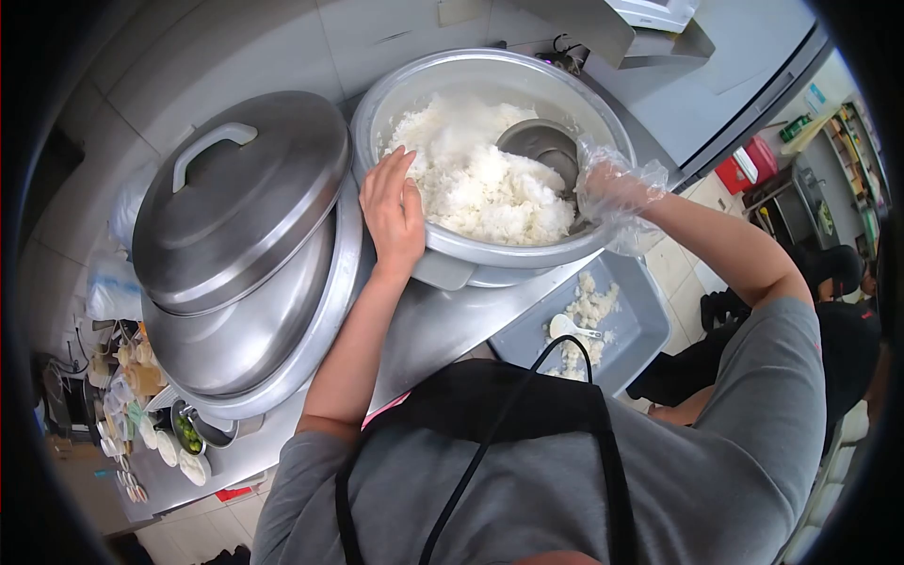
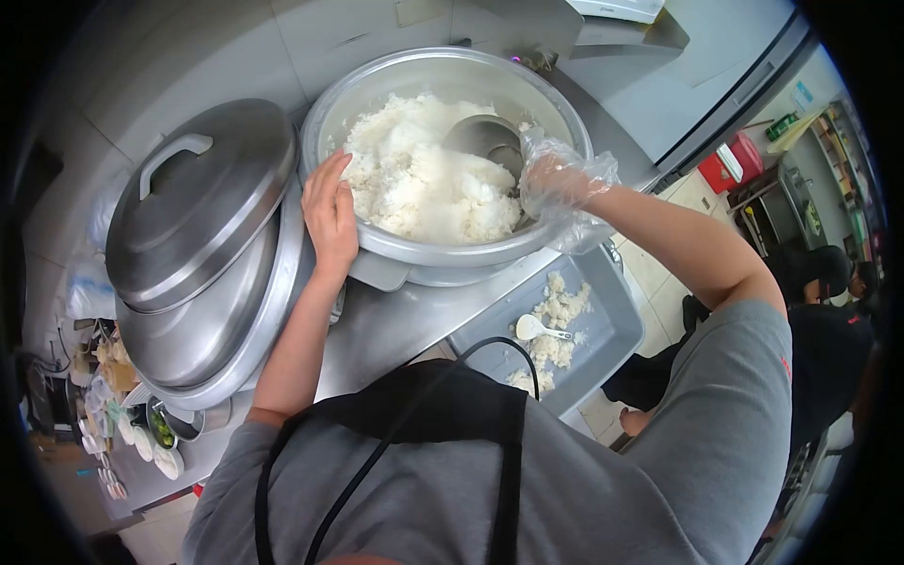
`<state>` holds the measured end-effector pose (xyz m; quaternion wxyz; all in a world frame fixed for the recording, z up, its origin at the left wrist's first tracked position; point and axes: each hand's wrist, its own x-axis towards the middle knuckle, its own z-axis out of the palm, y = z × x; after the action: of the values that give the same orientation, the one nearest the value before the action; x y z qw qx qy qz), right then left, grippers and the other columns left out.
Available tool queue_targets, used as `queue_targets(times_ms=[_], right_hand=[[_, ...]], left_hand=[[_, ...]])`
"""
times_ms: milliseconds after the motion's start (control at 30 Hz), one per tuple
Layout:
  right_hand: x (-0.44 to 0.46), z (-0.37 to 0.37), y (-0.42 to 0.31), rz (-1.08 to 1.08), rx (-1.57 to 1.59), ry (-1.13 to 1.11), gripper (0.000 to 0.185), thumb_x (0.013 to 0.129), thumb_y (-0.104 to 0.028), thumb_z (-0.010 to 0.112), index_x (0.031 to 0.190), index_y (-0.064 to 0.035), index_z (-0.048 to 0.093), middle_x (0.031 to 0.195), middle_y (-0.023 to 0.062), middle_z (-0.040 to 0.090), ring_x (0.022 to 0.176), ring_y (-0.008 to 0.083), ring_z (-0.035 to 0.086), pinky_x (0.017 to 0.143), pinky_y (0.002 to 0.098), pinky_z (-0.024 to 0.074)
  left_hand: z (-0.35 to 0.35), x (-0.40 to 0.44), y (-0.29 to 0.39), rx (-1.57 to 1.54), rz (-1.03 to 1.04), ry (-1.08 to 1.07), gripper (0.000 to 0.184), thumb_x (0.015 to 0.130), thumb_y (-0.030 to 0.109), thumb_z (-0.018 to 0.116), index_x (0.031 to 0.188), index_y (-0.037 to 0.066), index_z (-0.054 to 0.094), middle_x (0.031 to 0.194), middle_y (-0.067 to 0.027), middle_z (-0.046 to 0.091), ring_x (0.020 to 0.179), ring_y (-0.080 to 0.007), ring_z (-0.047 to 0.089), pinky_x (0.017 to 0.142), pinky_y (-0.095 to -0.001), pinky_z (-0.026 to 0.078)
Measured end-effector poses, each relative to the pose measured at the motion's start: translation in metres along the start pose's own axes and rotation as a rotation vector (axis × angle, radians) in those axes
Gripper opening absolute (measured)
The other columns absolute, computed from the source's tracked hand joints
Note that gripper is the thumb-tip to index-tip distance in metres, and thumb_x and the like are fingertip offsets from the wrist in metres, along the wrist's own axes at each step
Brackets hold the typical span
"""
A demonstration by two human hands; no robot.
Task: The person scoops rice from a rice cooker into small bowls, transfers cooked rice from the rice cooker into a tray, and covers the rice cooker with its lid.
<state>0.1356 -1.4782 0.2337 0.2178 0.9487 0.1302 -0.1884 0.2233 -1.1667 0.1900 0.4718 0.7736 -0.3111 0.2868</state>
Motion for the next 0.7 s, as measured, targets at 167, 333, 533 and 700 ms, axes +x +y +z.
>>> queue_targets(times_ms=[167,333,533,700], right_hand=[[0.013,0.028,-0.014,0.062,0.754,0.208,0.018,0.077,-0.016,0.054,0.085,-0.0013,0.061,0.088,0.0132,0.060,0.081,0.0191,0.056,0.073,0.0302,0.0440],[0.027,-0.014,-0.042,0.124,0.976,0.078,0.025,0.082,-0.021,0.049,0.089,0.0001,0.060,0.091,0.0135,0.060,0.082,0.0181,0.054,0.072,0.0315,0.0425],[0.053,-0.016,-0.052,0.330,1.214,0.008,0.031,0.080,-0.025,0.049,0.093,0.0025,0.057,0.089,0.0144,0.059,0.078,0.0198,0.055,0.069,0.0345,0.0437],[0.043,-0.020,-0.049,0.220,0.879,-0.038,0.029,0.078,-0.021,0.052,0.098,0.0003,0.056,0.092,0.0141,0.059,0.077,0.0217,0.056,0.069,0.0352,0.0449]], left_hand=[[-0.001,0.002,0.001,0.009,-0.036,-0.011,0.032,0.082,0.009,0.041,0.112,0.004,0.052,0.119,-0.0138,0.049,0.110,-0.0305,0.043,0.094,-0.0386,0.028],[-0.003,0.004,0.005,0.004,-0.035,-0.016,0.038,0.086,0.012,0.037,0.121,0.002,0.044,0.128,-0.0183,0.039,0.115,-0.0321,0.039,0.096,-0.0403,0.025],[-0.002,0.003,0.002,-0.023,-0.054,-0.006,0.040,0.089,0.016,0.031,0.126,0.001,0.037,0.132,-0.0204,0.032,0.121,-0.0330,0.032,0.098,-0.0402,0.021],[-0.001,0.001,-0.001,-0.065,-0.062,-0.002,0.041,0.090,0.016,0.031,0.127,0.000,0.036,0.132,-0.0211,0.032,0.121,-0.0346,0.032,0.099,-0.0408,0.021]])
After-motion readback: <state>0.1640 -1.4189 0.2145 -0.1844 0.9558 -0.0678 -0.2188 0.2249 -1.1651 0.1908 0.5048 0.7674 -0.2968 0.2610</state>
